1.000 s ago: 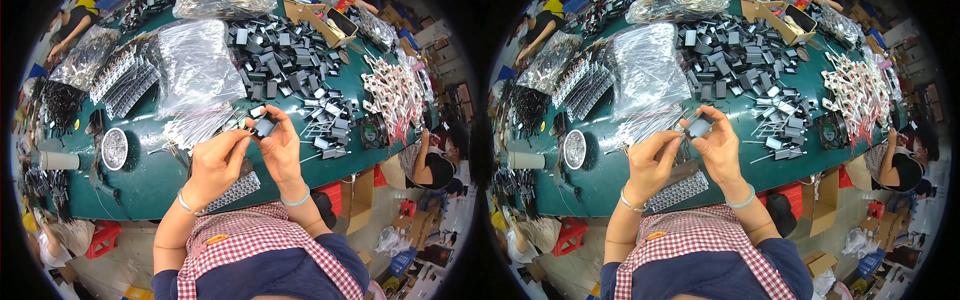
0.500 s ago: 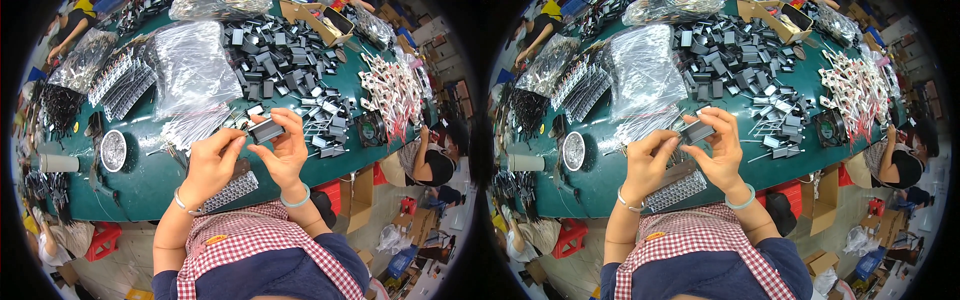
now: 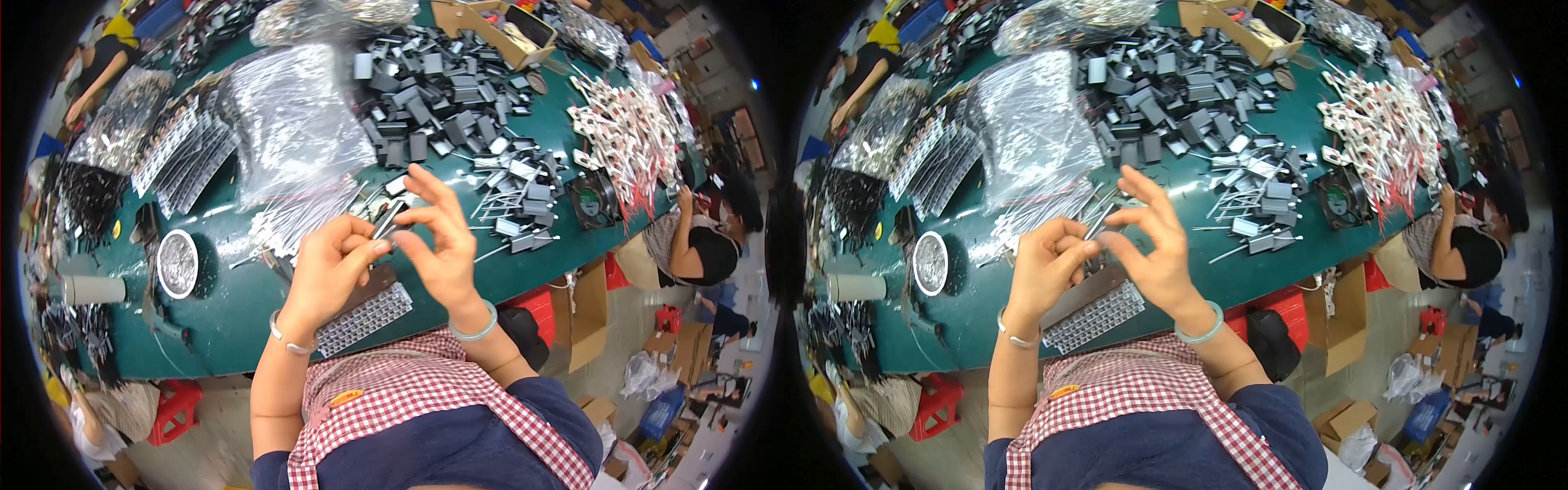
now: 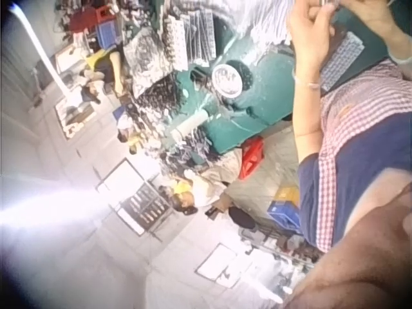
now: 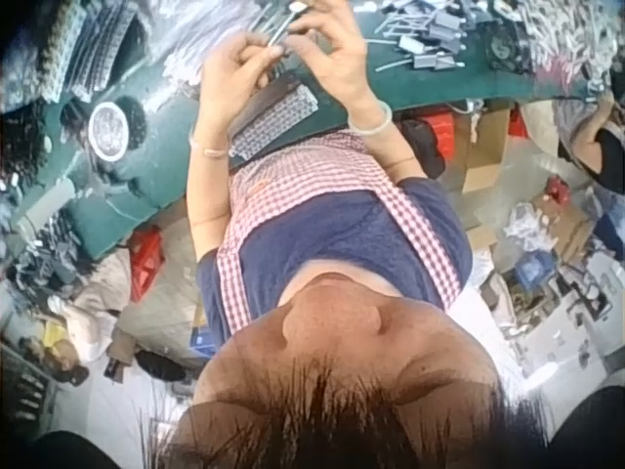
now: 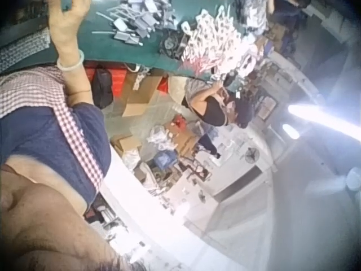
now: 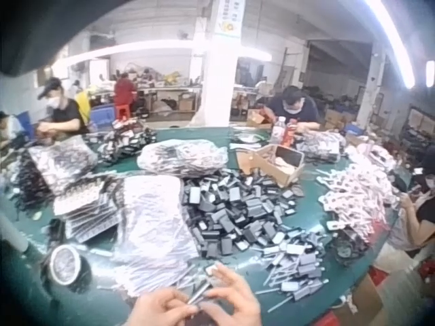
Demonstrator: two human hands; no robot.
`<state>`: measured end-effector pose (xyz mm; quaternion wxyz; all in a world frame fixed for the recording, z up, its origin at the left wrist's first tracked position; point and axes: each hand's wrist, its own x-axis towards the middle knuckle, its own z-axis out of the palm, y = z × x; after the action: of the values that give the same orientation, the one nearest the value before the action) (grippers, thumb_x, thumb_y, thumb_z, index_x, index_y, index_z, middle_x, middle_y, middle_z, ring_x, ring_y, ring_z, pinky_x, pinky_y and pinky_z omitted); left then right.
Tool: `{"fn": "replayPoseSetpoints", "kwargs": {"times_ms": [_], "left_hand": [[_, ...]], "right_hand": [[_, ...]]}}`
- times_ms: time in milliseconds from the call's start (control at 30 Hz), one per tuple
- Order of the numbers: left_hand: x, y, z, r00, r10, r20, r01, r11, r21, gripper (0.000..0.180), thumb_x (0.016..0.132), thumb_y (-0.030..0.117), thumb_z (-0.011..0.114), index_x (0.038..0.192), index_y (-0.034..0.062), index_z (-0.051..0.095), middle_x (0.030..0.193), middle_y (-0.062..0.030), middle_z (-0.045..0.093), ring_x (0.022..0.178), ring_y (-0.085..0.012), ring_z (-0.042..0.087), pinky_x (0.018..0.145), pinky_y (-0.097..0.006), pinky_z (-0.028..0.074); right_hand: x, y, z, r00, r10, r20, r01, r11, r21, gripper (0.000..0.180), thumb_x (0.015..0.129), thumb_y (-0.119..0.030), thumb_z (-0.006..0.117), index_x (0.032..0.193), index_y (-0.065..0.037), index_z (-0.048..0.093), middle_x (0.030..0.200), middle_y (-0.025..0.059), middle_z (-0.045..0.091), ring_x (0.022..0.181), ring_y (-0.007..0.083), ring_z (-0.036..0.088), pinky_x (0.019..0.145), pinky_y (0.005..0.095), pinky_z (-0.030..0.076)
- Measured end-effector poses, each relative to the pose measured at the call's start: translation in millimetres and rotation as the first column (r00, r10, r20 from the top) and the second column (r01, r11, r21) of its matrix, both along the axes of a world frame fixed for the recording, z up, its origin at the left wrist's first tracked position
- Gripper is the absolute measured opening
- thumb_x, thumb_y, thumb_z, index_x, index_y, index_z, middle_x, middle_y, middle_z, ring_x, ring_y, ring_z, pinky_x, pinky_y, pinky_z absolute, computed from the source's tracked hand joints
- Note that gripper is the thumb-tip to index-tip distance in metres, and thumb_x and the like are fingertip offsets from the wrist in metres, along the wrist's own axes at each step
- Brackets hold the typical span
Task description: The person assembles electronic circuit boards and wires into plastic housings by hand on an assembly bench.
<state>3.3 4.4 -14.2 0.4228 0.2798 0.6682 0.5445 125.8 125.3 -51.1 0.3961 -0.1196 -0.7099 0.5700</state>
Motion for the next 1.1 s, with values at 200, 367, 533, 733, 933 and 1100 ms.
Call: {"fn": "replayPoseSetpoints", "kwargs": {"times_ms": [200, 367, 533, 733, 933, 1100], "left_hand": [[10.0, 6.7, -9.4, 0.967, 0.002, -0.256, -0.004, 1.000, -0.009, 0.014, 0.086, 0.008, 0.070, 0.089, -0.0019, 0.060, 0.064, -0.0074, 0.066, 0.051, -0.0075, 0.055, 0.048, -0.023, 0.042], [-3.5, 9.5, -30.9, 0.822, -0.082, -0.564, 0.095, 0.995, -0.008, 0.020, 0.087, 0.015, 0.069, 0.095, -0.0015, 0.060, 0.072, -0.0158, 0.066, 0.061, -0.0249, 0.064, 0.058, -0.034, 0.048], [-20.9, 17.3, -49.8, 0.685, -0.192, -0.703, 0.096, 0.980, -0.173, 0.025, 0.082, 0.010, 0.070, 0.103, -0.0010, 0.061, 0.091, -0.0151, 0.068, 0.076, -0.0255, 0.065, 0.063, -0.036, 0.050], [-32.0, 24.1, -92.3, 0.297, -0.377, -0.877, -0.010, 0.917, -0.398, 0.016, 0.080, 0.011, 0.069, 0.087, 0.0013, 0.058, 0.087, -0.0201, 0.065, 0.073, -0.0354, 0.064, 0.061, -0.044, 0.049], [-34.9, 22.2, -84.3, 0.296, -0.341, -0.892, 0.001, 0.934, -0.357, 0.013, 0.082, 0.011, 0.065, 0.079, 0.0025, 0.055, 0.070, -0.0157, 0.063, 0.066, -0.0341, 0.064, 0.056, -0.042, 0.049], [-34.7, 18.6, -57.6, 0.424, -0.263, -0.867, -0.017, 0.954, -0.298, 0.011, 0.081, 0.013, 0.068, 0.087, 0.0033, 0.066, 0.072, -0.0159, 0.065, 0.066, -0.0353, 0.062, 0.060, -0.043, 0.047]], "right_hand": [[1.8, 2.2, -12.1, 1.000, 0.021, 0.002, -0.020, 0.985, -0.171, 0.008, 0.079, 0.000, 0.071, 0.084, 0.000, 0.065, 0.137, 0.0151, 0.050, 0.117, 0.0288, 0.055, 0.097, 0.0379, 0.044], [29.4, 36.9, 4.5, 0.890, -0.450, -0.073, 0.417, 0.869, -0.266, 0.004, 0.095, -0.003, 0.056, 0.094, 0.000, 0.056, 0.110, 0.0132, 0.061, 0.077, 0.0116, 0.061, 0.066, 0.0216, 0.048], [68.0, 104.2, 6.1, 0.692, -0.691, -0.210, 0.721, 0.653, 0.231, 0.003, 0.092, 0.001, 0.058, 0.094, 0.002, 0.057, 0.101, 0.0141, 0.064, 0.078, 0.0168, 0.067, 0.067, 0.0262, 0.053], [98.5, 153.7, -53.8, 0.673, -0.737, 0.065, 0.381, 0.421, 0.823, 0.013, 0.080, 0.000, 0.068, 0.089, 0.000, 0.058, 0.092, 0.0132, 0.063, 0.080, 0.0316, 0.063, 0.068, 0.0371, 0.052], [79.0, 150.1, -47.1, 0.678, -0.723, 0.130, 0.390, 0.505, 0.770, 0.026, 0.071, -0.012, 0.079, 0.091, -0.002, 0.065, 0.097, 0.0101, 0.061, 0.091, 0.0300, 0.058, 0.077, 0.0402, 0.048], [27.7, 185.9, -47.1, 0.641, -0.733, 0.230, 0.309, 0.520, 0.796, 0.034, 0.073, -0.013, 0.078, 0.101, -0.002, 0.062, 0.097, 0.0118, 0.062, 0.094, 0.0321, 0.060, 0.078, 0.0410, 0.050]]}}
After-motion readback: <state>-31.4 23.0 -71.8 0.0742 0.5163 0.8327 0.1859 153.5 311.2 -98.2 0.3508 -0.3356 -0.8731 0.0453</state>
